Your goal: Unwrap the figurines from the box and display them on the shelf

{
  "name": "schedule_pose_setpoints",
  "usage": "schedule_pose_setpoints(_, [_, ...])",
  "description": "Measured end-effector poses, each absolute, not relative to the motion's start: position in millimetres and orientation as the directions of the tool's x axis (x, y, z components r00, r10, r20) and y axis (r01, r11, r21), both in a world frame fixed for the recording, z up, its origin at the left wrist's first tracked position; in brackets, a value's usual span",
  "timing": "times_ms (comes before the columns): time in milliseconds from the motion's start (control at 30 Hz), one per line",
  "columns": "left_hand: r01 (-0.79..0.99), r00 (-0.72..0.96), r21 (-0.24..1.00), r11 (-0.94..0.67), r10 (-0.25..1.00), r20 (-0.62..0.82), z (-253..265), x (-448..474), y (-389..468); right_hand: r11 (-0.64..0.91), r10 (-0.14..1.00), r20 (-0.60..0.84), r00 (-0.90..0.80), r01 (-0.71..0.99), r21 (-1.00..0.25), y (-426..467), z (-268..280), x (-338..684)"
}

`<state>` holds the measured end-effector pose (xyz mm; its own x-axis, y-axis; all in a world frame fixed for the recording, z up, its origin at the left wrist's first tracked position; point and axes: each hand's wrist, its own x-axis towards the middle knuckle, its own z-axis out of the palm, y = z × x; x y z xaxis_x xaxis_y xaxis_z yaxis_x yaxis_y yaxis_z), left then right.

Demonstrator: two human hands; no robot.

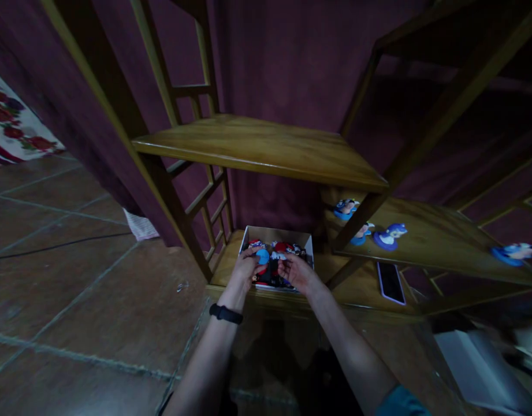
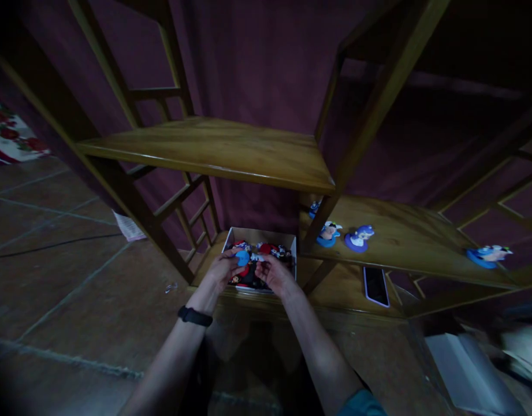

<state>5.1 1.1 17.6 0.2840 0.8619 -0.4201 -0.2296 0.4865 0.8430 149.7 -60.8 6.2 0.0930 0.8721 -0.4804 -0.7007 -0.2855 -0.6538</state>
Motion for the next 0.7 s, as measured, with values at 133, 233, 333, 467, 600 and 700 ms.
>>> schedule_pose_setpoints(133, [-0.247,0.302,0.837,0.487,0.860,-0.412,11,14,-4,-0.265,0.889,-0.447,0.102,-0.682,-0.682,-60,3,147])
schedule_pose_setpoints(233, [-0.289,0.324,0.827,0.482,0.862,-0.389,7,19,-5,-0.214,0.914,-0.376,0.149,-0.610,-0.763,-60,-1,144])
schedule_pose_setpoints(333, [-0.299,0.333,0.827,0.476,0.864,-0.378,5,22,-6,-0.155,0.925,-0.293,0.241,-0.463,-0.873,-60,-4,143])
schedule_pose_setpoints(467, [-0.296,0.312,0.829,0.475,0.868,-0.386,7,23,-8,-0.104,0.895,-0.206,0.394,-0.265,-0.959,-57,-6,144])
schedule_pose_setpoints(600, [-0.319,0.297,0.823,0.470,0.874,-0.385,6,22,-7,-0.083,0.885,-0.173,0.432,-0.221,-0.972,-54,-8,146])
schedule_pose_setpoints(700, [-0.343,0.297,0.825,0.450,0.885,-0.359,7,22,-7,-0.080,0.886,-0.149,0.440,-0.173,-0.982,-54,-8,147])
